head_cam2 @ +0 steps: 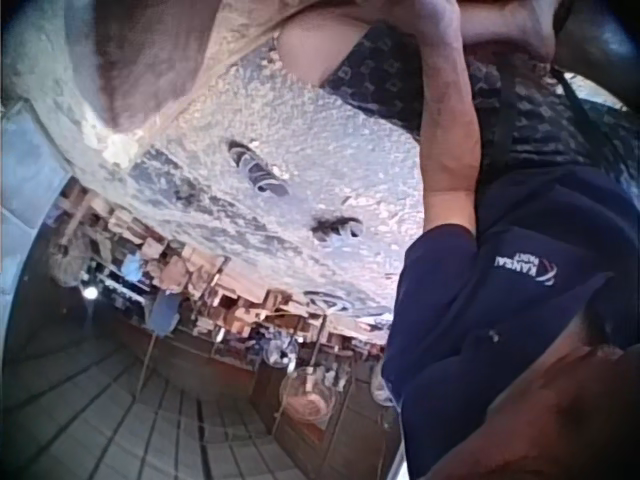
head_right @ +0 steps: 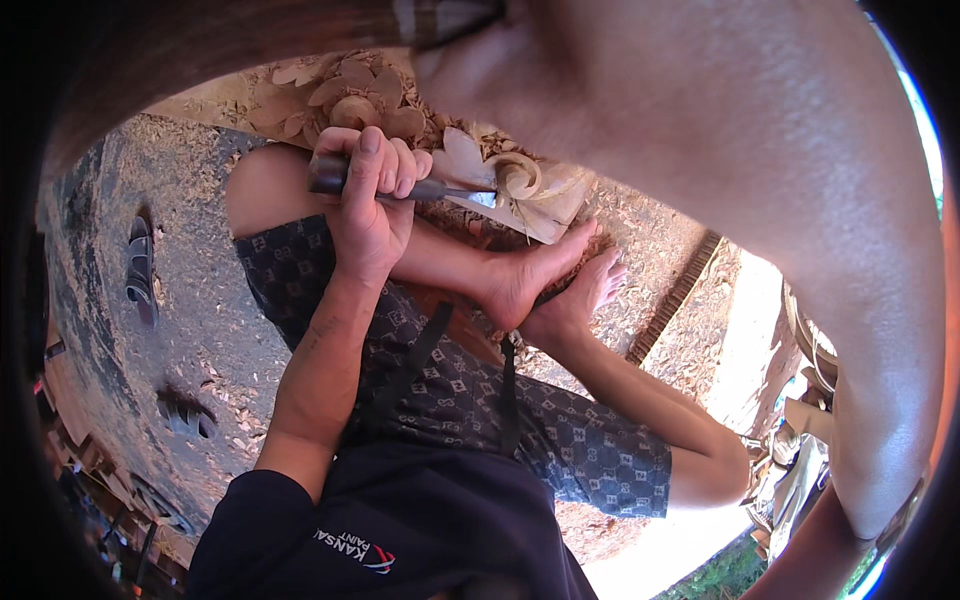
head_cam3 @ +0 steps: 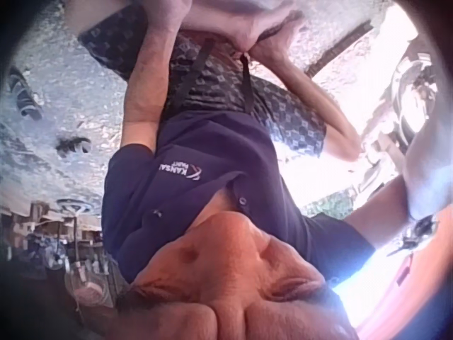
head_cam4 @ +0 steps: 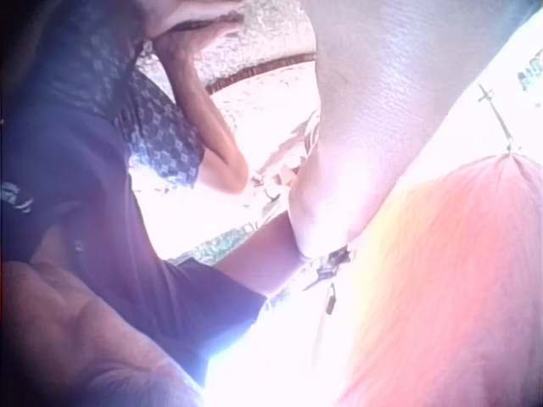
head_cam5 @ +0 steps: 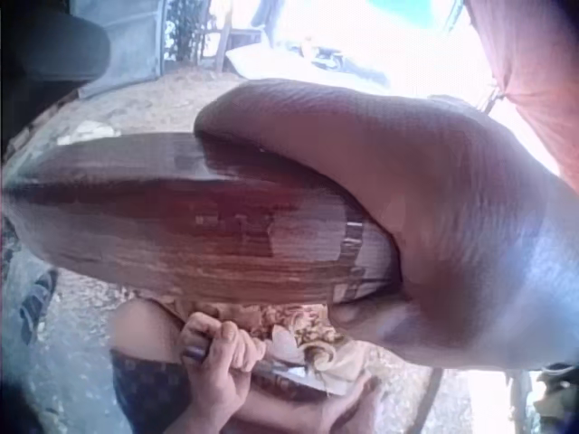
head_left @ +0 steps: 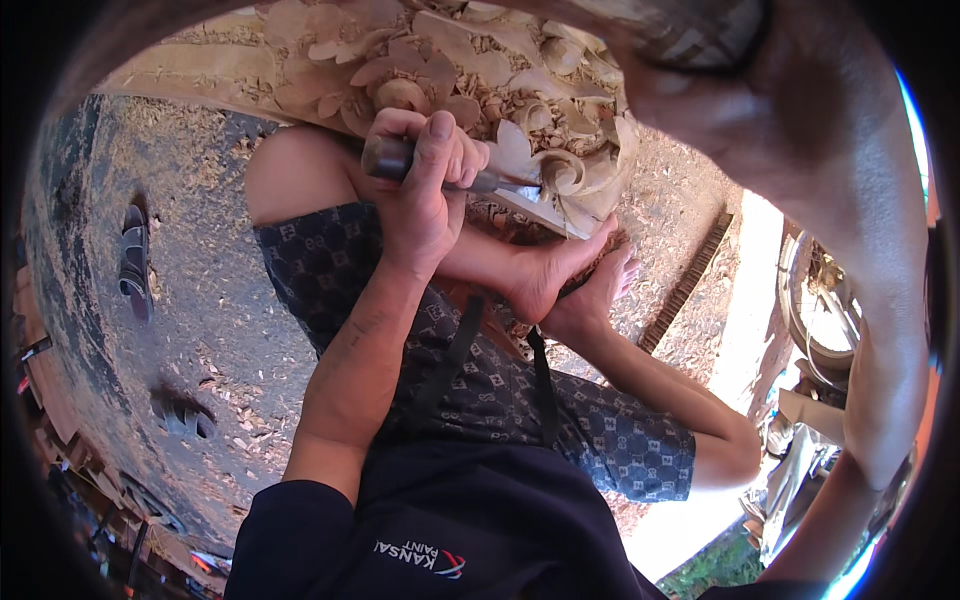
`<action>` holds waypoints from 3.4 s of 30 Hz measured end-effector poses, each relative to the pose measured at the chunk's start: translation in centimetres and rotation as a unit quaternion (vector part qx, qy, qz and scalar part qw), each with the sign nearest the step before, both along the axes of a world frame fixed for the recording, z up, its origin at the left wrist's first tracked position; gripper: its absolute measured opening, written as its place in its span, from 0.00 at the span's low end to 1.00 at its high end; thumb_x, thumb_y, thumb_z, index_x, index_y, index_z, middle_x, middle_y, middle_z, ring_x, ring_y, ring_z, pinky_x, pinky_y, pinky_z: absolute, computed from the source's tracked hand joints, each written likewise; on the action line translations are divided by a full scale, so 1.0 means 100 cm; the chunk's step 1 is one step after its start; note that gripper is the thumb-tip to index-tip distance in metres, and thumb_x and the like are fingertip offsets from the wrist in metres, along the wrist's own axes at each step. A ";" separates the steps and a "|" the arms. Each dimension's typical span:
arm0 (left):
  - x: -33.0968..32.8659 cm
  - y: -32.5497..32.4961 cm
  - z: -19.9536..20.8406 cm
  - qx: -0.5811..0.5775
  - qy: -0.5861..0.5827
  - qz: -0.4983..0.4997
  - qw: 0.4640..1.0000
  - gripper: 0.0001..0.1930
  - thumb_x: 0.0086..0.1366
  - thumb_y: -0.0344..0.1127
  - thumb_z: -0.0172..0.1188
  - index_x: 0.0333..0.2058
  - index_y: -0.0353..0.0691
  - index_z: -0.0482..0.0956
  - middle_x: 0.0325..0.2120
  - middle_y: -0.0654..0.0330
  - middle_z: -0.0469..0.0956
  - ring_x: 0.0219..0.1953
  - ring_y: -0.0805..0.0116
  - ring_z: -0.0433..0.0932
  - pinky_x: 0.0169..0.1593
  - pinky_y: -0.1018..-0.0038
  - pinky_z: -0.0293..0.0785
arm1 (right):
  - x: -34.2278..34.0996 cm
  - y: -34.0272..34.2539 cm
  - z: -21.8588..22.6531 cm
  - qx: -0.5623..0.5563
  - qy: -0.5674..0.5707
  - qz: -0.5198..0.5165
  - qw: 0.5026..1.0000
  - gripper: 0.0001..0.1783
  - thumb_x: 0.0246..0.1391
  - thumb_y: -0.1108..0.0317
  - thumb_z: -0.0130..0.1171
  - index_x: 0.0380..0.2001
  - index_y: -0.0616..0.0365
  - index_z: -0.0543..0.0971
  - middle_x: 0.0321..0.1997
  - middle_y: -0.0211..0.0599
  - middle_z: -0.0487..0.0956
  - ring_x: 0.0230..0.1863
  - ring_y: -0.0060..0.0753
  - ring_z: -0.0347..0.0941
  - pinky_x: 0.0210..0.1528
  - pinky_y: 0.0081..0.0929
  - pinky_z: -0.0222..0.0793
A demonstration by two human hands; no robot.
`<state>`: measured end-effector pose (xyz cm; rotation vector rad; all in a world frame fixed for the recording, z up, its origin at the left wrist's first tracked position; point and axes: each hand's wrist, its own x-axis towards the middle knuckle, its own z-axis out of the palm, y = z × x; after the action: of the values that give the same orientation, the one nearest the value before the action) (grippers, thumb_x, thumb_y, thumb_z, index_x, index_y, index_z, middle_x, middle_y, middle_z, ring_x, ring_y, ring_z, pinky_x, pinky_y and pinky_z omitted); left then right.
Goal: The person is carving a floral pattern into a large piece of wood using a chisel and a wooden mallet. They repeatedly strike the chisel to remove wood shavings and refine the design.
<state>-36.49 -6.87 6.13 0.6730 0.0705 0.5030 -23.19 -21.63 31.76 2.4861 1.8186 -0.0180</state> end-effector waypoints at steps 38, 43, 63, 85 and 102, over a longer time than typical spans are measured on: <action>-0.015 -0.016 0.018 -0.043 0.032 -0.048 0.997 0.14 0.84 0.39 0.57 0.34 0.46 0.72 0.26 0.68 0.70 0.31 0.71 0.71 0.45 0.65 0.71 | -0.024 -0.017 0.015 -0.007 0.017 -0.024 1.000 0.35 0.55 0.70 0.73 0.66 0.32 0.80 0.37 0.32 0.85 0.38 0.39 0.89 0.35 0.35 0.84; 0.006 -0.004 0.005 -0.019 -0.017 -0.021 0.999 0.11 0.83 0.32 0.60 0.36 0.43 0.71 0.24 0.67 0.71 0.27 0.76 0.67 0.37 0.69 0.71 | -0.011 -0.034 0.015 0.003 0.043 -0.049 0.998 0.36 0.54 0.71 0.73 0.66 0.32 0.80 0.38 0.33 0.85 0.38 0.39 0.89 0.36 0.35 0.84; 0.040 0.004 0.018 0.082 0.007 -0.160 0.984 0.10 0.84 0.32 0.58 0.37 0.45 0.71 0.25 0.68 0.67 0.29 0.74 0.68 0.44 0.66 0.72 | 0.016 -0.042 0.018 -0.015 0.058 -0.076 0.995 0.38 0.52 0.73 0.73 0.67 0.34 0.79 0.40 0.35 0.86 0.40 0.42 0.89 0.37 0.36 0.84; 0.063 -0.001 0.015 0.101 0.017 -0.191 0.976 0.13 0.79 0.32 0.66 0.33 0.42 0.74 0.23 0.67 0.71 0.27 0.76 0.70 0.38 0.69 0.73 | 0.019 -0.066 0.017 -0.008 0.057 -0.117 0.992 0.41 0.50 0.76 0.73 0.68 0.36 0.78 0.42 0.37 0.86 0.41 0.45 0.89 0.38 0.37 0.84; 0.066 -0.006 0.013 0.076 0.029 -0.148 0.986 0.06 0.74 0.30 0.72 0.44 0.34 0.86 0.48 0.52 0.89 0.49 0.67 0.89 0.56 0.70 0.88 | 0.021 -0.058 0.017 -0.019 0.060 -0.106 0.992 0.43 0.48 0.78 0.73 0.69 0.37 0.77 0.43 0.39 0.87 0.42 0.47 0.89 0.40 0.38 0.84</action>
<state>-29.87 -7.45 7.45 0.8321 -0.0145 0.2039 -21.04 -27.41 33.44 2.6929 1.5669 -0.2147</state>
